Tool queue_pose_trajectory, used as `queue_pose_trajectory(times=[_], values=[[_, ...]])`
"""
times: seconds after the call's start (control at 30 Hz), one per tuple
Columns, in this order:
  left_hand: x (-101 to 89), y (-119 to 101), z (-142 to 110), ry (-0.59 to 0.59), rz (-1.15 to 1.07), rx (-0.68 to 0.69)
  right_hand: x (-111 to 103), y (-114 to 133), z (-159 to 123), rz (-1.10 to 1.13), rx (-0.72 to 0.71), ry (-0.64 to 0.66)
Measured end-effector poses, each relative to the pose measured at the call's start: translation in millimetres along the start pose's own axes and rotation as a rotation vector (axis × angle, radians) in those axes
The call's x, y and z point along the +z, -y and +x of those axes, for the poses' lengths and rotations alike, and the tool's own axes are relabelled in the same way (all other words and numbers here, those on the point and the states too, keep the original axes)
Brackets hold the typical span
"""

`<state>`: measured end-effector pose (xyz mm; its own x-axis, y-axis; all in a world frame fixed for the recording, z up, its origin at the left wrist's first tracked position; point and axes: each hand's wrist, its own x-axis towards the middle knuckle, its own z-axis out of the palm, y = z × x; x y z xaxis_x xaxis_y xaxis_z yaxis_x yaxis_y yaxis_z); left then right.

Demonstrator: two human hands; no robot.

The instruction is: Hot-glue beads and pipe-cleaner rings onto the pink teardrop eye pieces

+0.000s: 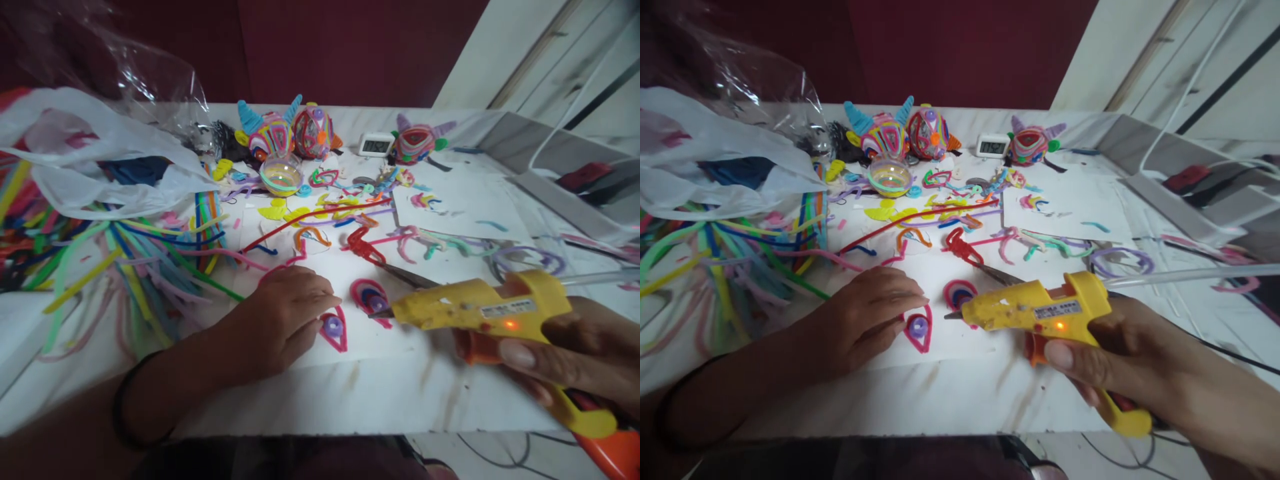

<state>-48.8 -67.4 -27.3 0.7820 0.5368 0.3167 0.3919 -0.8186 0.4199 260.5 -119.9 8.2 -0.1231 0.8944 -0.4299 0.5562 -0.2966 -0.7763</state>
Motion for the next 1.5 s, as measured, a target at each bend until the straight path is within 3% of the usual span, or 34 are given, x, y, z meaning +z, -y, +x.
queue_pose_trajectory(times=[0.33, 0.67, 0.87, 1.07, 1.5], values=[[0.0, 1, 3, 0.037, 0.016, -0.045, -3, -9, 1, 0.078, -0.014, 0.062], [6.2, 8, -4, -0.126, 0.055, -0.186, 2, 6, 14, 0.116, -0.091, 0.177], [8.5, 9, -2, -0.131, 0.084, -0.233, 6, 27, 29, 0.08, -0.078, 0.17], [7.5, 10, -1, -0.126, 0.033, -0.25, 5, 27, 37, 0.09, -0.166, 0.201], [7.4, 12, -1, -0.156, -0.04, -0.251, 1, 29, 38, -0.02, -0.117, 0.15]])
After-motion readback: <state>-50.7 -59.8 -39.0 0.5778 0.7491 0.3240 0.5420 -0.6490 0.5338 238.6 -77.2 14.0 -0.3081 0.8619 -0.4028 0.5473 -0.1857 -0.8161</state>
